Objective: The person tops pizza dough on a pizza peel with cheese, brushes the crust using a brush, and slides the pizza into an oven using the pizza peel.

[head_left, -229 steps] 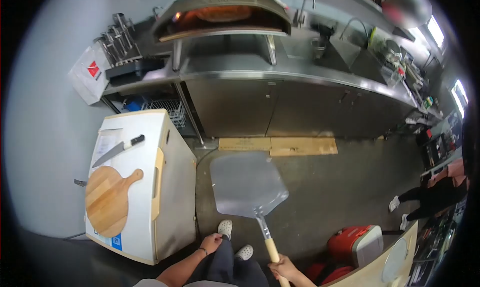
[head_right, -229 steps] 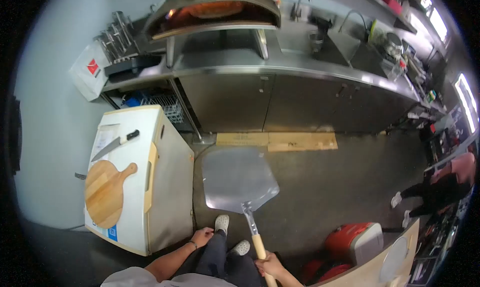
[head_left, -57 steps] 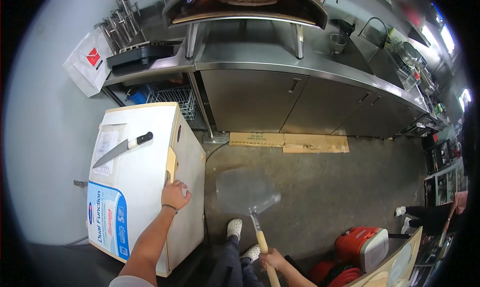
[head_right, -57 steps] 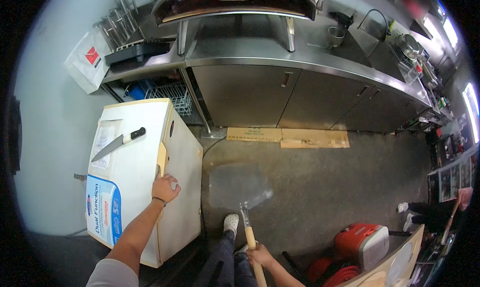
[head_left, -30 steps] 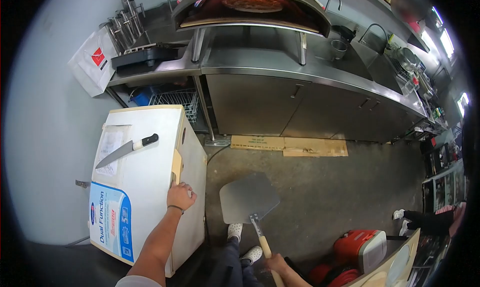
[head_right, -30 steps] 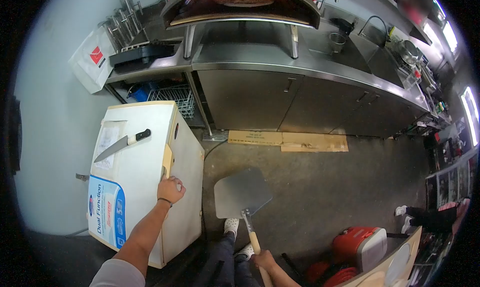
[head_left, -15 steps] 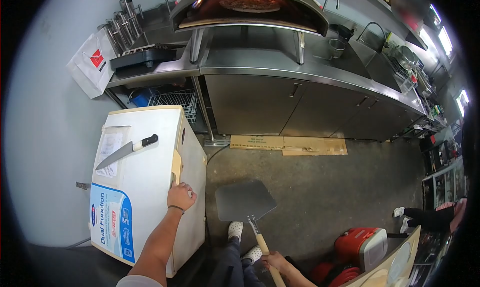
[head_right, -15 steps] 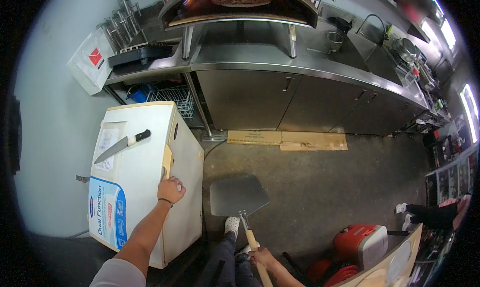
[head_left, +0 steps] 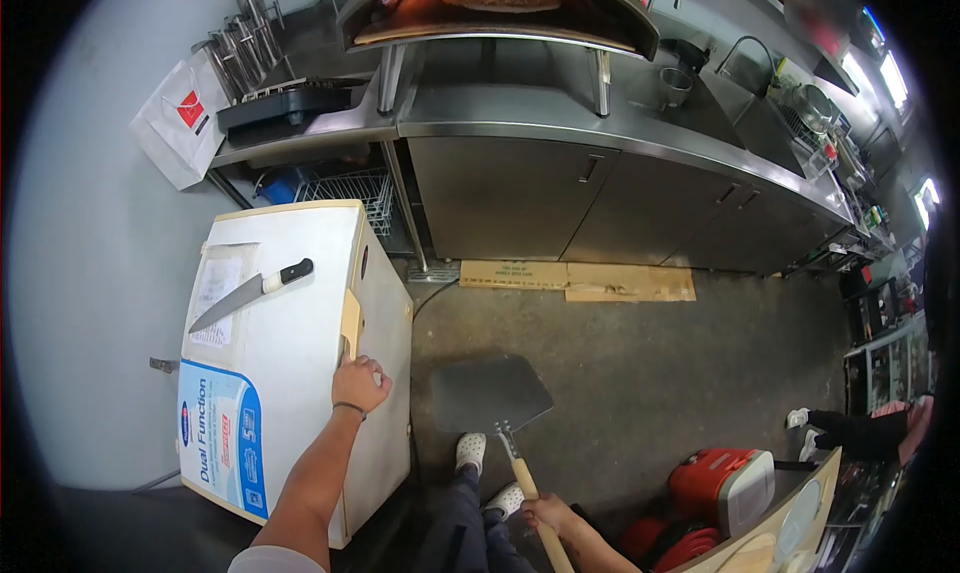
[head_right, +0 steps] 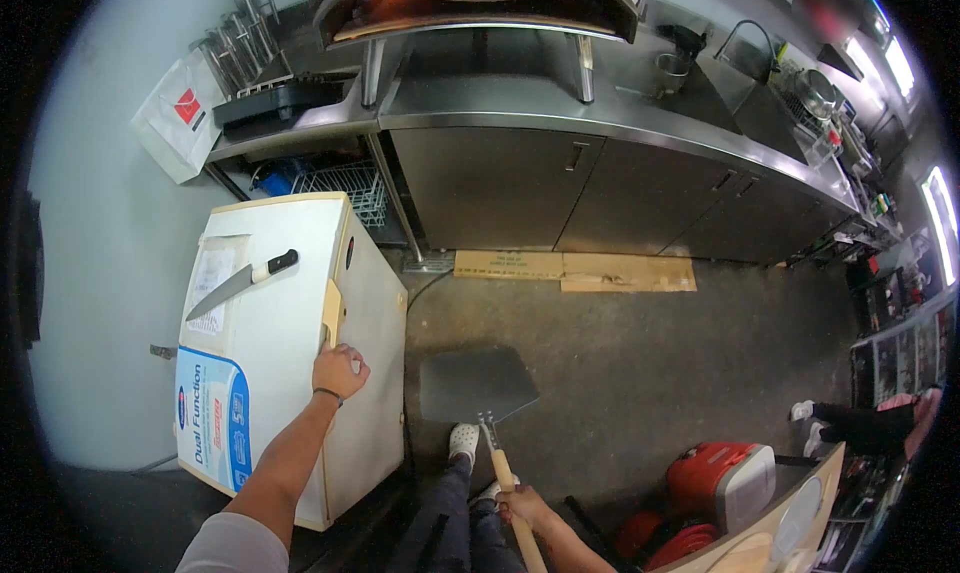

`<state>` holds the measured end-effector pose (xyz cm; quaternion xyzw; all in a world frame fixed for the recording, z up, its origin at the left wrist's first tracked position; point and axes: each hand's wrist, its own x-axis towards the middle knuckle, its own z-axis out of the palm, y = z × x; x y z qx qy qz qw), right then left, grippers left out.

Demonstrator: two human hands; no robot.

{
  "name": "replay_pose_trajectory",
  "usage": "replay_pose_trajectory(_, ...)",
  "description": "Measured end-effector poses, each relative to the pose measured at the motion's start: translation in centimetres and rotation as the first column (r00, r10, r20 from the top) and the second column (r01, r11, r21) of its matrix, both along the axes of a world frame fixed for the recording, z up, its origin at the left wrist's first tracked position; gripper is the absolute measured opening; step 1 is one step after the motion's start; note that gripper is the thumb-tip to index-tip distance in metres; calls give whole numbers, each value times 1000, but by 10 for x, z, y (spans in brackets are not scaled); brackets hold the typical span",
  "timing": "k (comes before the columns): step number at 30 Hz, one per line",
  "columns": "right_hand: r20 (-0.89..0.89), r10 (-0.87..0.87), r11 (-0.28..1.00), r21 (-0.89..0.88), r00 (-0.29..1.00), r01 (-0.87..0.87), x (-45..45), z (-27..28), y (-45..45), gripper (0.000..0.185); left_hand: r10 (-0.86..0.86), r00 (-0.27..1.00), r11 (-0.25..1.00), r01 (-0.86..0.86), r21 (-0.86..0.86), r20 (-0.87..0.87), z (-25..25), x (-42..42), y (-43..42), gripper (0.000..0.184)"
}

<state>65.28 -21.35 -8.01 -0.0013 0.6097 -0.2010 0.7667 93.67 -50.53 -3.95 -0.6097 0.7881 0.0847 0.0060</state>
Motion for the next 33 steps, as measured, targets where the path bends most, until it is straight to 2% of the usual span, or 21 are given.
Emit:
replay_pose_trajectory(3,-30,1,999,35,1000,0,0,4,-3,9,-23,1000,999,23,-29,0,-3,1,0,20)
replay_pose_trajectory(9,22,-29,998,59,999,27,-2,0,-1,8,-38,999,998,39,-46,5,-5,3,0,20)
replay_pose_trajectory(11,-39,-15,999,50,999,17,-1,1,-1,8,-33,999,999,34,-35,11,-2,1,-1,20)
replay_pose_trajectory(19,-38,-10,1000,3,999,10,-2,1,7,8,-14,999,999,12,-42,-36,-3,0,0,14)
replay_pose_trajectory(24,-60,15,999,-36,998,-18,-10,37,-5,9,-40,999,998,40,-43,2,0,0,0,19)
replay_pose_trajectory(26,-131,-27,993,-116,991,12,-12,45,-6,9,-43,999,998,44,-33,10,1,0,0,20)
replay_pose_trajectory(30,-131,-74,964,-265,989,38,-24,52,-9,9,-48,999,998,49,-36,21,-2,1,-1,20)
replay_pose_trajectory(32,-205,-52,912,-407,977,-37,-29,57,-13,7,-41,999,998,42,-43,21,-1,0,0,20)
replay_pose_trajectory(33,-209,-48,910,-412,977,-43,-30,68,-19,7,-36,999,998,38,-46,26,0,0,0,20)
